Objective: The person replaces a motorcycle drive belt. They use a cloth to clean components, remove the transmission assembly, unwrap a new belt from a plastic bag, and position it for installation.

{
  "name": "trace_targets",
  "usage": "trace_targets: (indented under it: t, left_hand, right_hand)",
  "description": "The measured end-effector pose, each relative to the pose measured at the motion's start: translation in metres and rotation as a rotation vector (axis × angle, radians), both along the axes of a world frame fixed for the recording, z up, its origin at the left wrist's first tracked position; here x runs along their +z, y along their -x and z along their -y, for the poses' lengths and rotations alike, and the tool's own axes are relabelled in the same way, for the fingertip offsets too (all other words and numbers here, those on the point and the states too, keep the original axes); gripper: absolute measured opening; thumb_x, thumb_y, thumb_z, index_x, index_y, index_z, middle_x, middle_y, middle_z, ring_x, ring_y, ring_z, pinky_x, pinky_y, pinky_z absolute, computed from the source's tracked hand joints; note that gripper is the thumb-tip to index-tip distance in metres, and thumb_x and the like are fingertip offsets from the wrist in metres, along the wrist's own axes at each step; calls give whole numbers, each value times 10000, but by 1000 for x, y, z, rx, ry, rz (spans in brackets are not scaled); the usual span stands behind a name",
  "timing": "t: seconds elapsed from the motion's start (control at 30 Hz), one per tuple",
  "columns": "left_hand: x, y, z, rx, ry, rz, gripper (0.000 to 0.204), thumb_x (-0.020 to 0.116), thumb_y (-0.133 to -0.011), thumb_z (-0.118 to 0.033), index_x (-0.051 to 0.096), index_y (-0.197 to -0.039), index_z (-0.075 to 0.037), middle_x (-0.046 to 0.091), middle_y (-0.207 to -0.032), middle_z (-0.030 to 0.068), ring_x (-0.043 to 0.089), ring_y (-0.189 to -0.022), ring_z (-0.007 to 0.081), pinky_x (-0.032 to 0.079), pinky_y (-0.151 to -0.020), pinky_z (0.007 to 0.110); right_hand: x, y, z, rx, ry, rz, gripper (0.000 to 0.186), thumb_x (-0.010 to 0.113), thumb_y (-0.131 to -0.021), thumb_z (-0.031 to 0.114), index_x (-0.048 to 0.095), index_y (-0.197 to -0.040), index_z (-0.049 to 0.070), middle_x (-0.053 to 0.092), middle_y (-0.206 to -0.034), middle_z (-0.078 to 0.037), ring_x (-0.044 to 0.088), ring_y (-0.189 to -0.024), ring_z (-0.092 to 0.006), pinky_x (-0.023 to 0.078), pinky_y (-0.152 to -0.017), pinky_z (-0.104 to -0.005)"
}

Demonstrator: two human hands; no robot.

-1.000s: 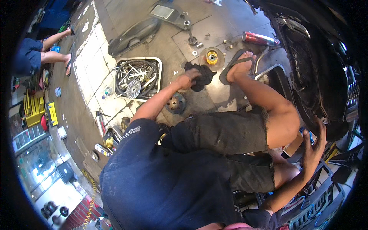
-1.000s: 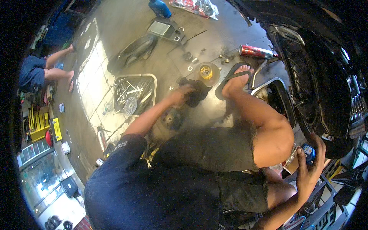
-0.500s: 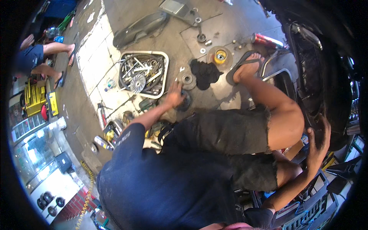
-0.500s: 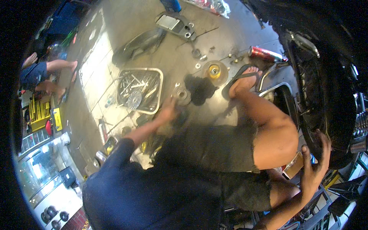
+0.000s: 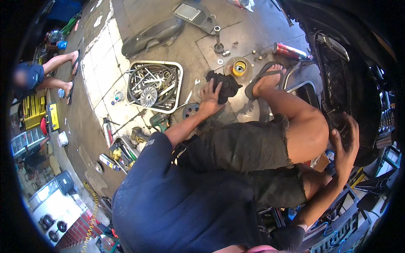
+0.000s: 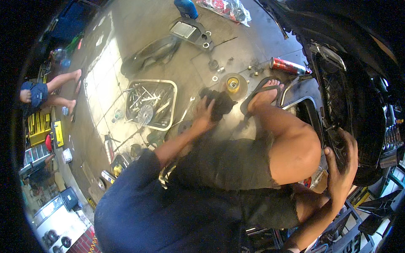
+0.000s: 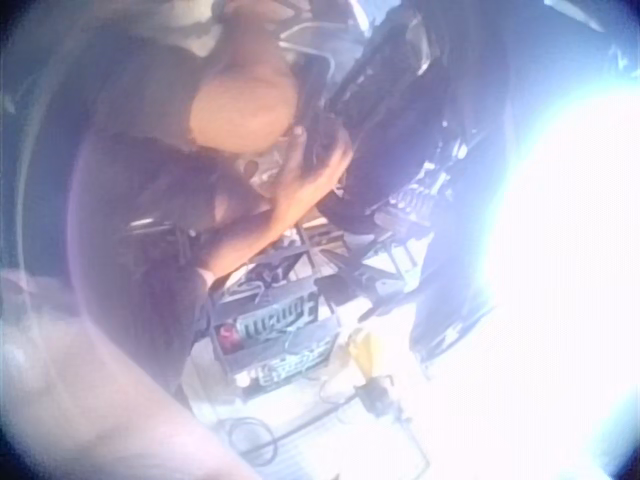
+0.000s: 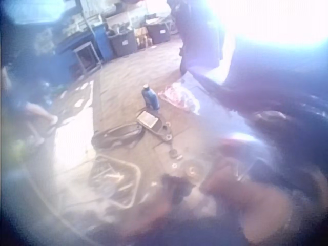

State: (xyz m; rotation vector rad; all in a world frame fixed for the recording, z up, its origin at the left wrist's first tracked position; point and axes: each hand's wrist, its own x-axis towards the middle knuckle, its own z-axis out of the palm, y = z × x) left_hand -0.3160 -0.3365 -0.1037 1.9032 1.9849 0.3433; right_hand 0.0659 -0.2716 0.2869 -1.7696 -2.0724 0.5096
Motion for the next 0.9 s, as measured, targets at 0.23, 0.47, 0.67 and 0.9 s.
trace_targets:
  t: [0.23, 0.47, 0.67, 0.9]
  left_hand:
    - [-12, 12, -46, -68, 13, 312, 480, 622, -928, -204, 491, -1370, -70, 530, -1102, 179, 537, -1150, 384, 375, -1118, 496]
    - [176, -54, -43, -21, -60, 1019, 616, 632, -960, -211, 386, -1458, 56, 488, -1425, 274, 464, -1357, 408, 364, -1146, 462]
    - [317, -144, -52, -452, -671, 1242, 763, 810, -759, -222, 398, -1347, 36, 450, -1238, 210, 456, -1208, 454, 359, -1065, 491]
    - [324, -158, -51, -247, -686, 1531, 650, 817, -749, -130, 420, -1244, 11, 465, -1202, 169, 507, -1181, 356, 414, -1007, 416]
  right_hand:
    - [-2, 8, -11, 35, -11, 44, 462, 728, -891, 82, 579, -1314, -28, 603, -1325, -169, 568, -1227, -295, 409, -1082, -387]
    - [-4, 14, -1, 61, 32, -344, 517, 721, -924, 181, 555, -1365, -34, 558, -1412, -167, 540, -1286, -288, 384, -1127, -407]
    - [-27, 26, 17, 107, -21, -39, 761, 791, -838, 295, 462, -1455, -7, 510, -1457, -219, 508, -1337, -356, 384, -1142, -431]
    - [-37, 50, 26, 180, -295, -510, 745, 777, -850, 246, 441, -1463, -11, 491, -1454, -223, 481, -1360, -361, 378, -1140, -435]
